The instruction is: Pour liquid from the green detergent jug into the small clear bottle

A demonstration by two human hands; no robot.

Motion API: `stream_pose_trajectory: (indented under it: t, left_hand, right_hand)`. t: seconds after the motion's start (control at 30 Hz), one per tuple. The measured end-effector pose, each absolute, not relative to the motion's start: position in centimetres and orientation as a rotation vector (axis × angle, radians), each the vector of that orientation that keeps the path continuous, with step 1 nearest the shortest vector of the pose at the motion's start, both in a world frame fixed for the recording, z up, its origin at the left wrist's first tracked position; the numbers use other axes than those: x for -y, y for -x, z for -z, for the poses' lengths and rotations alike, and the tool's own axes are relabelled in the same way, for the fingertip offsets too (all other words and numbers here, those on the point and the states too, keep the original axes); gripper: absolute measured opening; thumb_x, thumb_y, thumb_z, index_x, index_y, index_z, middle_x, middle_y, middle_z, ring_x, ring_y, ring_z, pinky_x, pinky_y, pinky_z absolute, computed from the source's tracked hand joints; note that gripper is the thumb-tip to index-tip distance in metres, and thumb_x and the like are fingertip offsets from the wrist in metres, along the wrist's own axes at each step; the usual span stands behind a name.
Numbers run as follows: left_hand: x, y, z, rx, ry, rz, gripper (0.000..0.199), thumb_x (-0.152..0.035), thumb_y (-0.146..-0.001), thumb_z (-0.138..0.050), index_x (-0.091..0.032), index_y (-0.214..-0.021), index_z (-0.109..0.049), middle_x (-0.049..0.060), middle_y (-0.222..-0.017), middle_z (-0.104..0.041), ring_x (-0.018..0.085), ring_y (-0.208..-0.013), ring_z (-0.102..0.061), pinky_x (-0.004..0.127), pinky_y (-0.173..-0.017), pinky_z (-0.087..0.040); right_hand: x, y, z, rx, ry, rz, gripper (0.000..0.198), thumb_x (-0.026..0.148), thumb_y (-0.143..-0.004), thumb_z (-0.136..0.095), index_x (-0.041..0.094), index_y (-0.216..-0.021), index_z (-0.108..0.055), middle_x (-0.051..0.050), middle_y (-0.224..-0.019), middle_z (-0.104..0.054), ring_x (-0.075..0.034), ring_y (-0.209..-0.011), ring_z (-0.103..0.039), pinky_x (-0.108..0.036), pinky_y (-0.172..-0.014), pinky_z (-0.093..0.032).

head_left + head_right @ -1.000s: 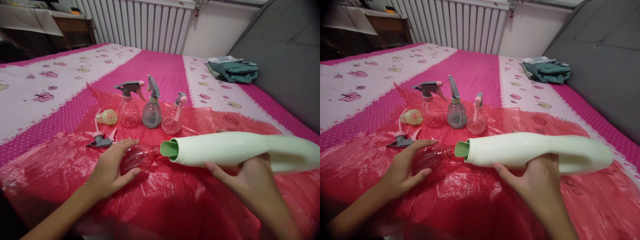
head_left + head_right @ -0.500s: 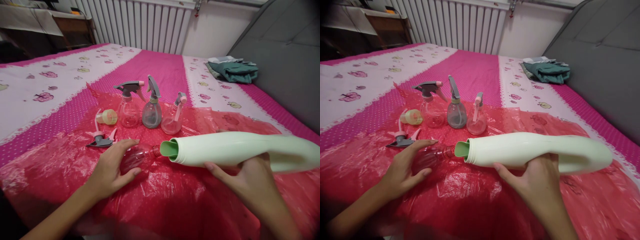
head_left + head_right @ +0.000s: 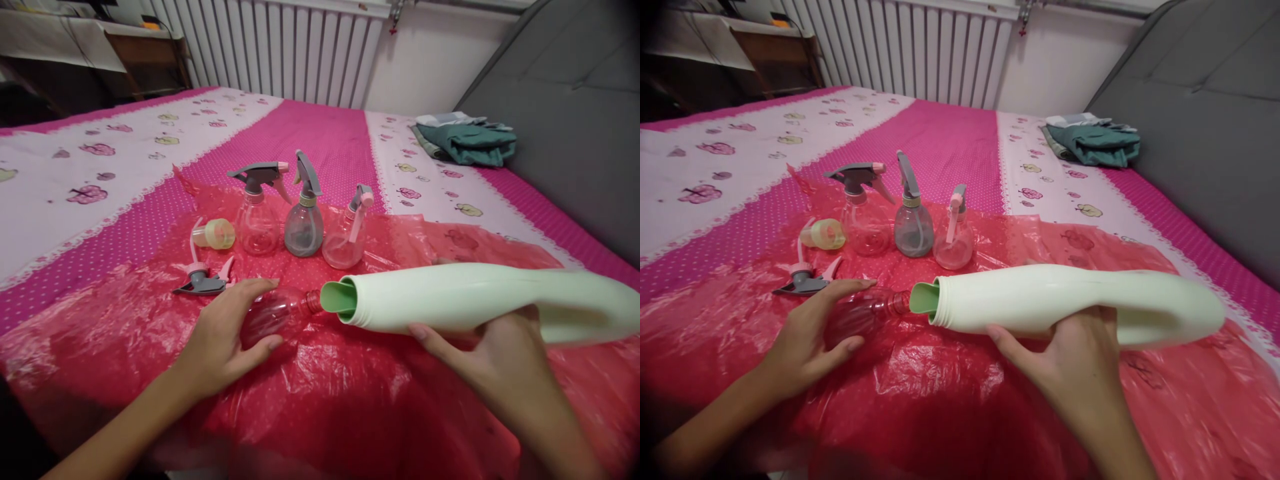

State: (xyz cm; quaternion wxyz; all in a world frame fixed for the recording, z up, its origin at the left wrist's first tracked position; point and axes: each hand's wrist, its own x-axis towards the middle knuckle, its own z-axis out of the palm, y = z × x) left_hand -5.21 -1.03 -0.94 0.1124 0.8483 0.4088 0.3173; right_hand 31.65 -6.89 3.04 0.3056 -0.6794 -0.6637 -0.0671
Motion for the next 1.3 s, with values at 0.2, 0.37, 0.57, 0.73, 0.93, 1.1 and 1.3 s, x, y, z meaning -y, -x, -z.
stream_pose_trajectory:
  t: [0.2,0.37,0.57,0.73,0.93,1.1,1.3]
  left_hand:
    - [0.97,5.21,1.0,-1.193,-2.498,-0.944,0.051,-0.049,-0.101,-0.06,-0.029,-0.147,-0.05,0.011,-0.141,-0.07,0.034,-0.125,-0.071,0.051,-0.106,-0.057]
    - [0.97,5.19,1.09,-1.196,-2.498,-0.94,0.051,-0.049,-0.102,-0.06,-0.029,-0.148,-0.05,0.011,-0.141,-0.07,0.034,-0.125,-0.071,0.051,-0.105,-0.057]
    - [0.9,5.21,1.21,-1.192,-2.498,-0.94,0.051,-0.049,-0.102,-0.059,-0.029,-0.148,-0.049,0.012,-0.141,-0.07,0.034,-0.125,-0.071,0.052,-0.105,-0.057]
    - [0.98,5.19,1.1,-1.194,-2.492,-0.942,0.051,-0.049,-0.102,-0.059,-0.029,-0.148,-0.05,0.011,-0.141,-0.07,0.034,-0.125,-0.071,0.051,-0.105,-0.057]
    - [1.01,5.17,1.0,-1.192,-2.496,-0.939,0.051,-0.048,-0.102,-0.059,-0.029,-0.148,-0.049,0.011,-0.141,-0.07,0.034,-0.125,-0.071,0.052,-0.105,-0.056]
    - [0.96,5.18,1.04,-1.188,-2.494,-0.938,0.051,-0.048,-0.101,-0.061,-0.029,-0.148,-0.05,0.011,-0.141,-0.07,0.034,-0.125,-0.071,0.051,-0.105,-0.057]
    - [0.96,5.22,1.04,-1.196,-2.493,-0.933,0.052,-0.048,-0.101,-0.061,-0.03,-0.148,-0.049,0.011,-0.142,-0.069,0.034,-0.126,-0.07,0.051,-0.106,-0.057]
  right_hand:
    - [6.8,-31.58,-3.08,1.762,1.783,0.217,0.081,0.089,-0.089,-0.049,0.015,-0.11,-0.073,-0.015,-0.106,-0.074,-0.04,-0.114,-0.066,-0.061,-0.114,-0.045]
    - [6.76,-31.56,-3.02,1.764,1.778,0.199,0.084,0.091,-0.089,-0.05,0.015,-0.116,-0.074,-0.015,-0.116,-0.073,-0.043,-0.118,-0.065,-0.064,-0.113,-0.044]
    - [6.82,-31.65,-3.0,1.754,1.781,0.177,0.085,0.091,-0.087,-0.052,0.014,-0.116,-0.074,-0.015,-0.117,-0.073,-0.044,-0.12,-0.066,-0.064,-0.114,-0.044]
    - [6.84,-31.61,-3.0,1.731,1.802,0.17,0.088,0.094,-0.086,-0.049,0.014,-0.115,-0.074,-0.017,-0.116,-0.073,-0.043,-0.12,-0.065,-0.064,-0.114,-0.044]
    - [6.81,-31.69,-2.87,1.748,1.784,0.206,0.084,0.093,-0.087,-0.049,0.016,-0.11,-0.074,-0.015,-0.11,-0.074,-0.042,-0.116,-0.067,-0.063,-0.113,-0.045]
    - [6.95,-31.75,-2.96,1.761,1.782,0.2,0.085,0.091,-0.088,-0.05,0.014,-0.115,-0.074,-0.016,-0.113,-0.073,-0.042,-0.117,-0.066,-0.063,-0.114,-0.044]
    - [6.9,-31.7,-2.98,1.771,1.772,0.204,0.079,0.089,-0.089,-0.052,0.016,-0.113,-0.074,-0.014,-0.113,-0.074,-0.04,-0.116,-0.066,-0.062,-0.115,-0.044]
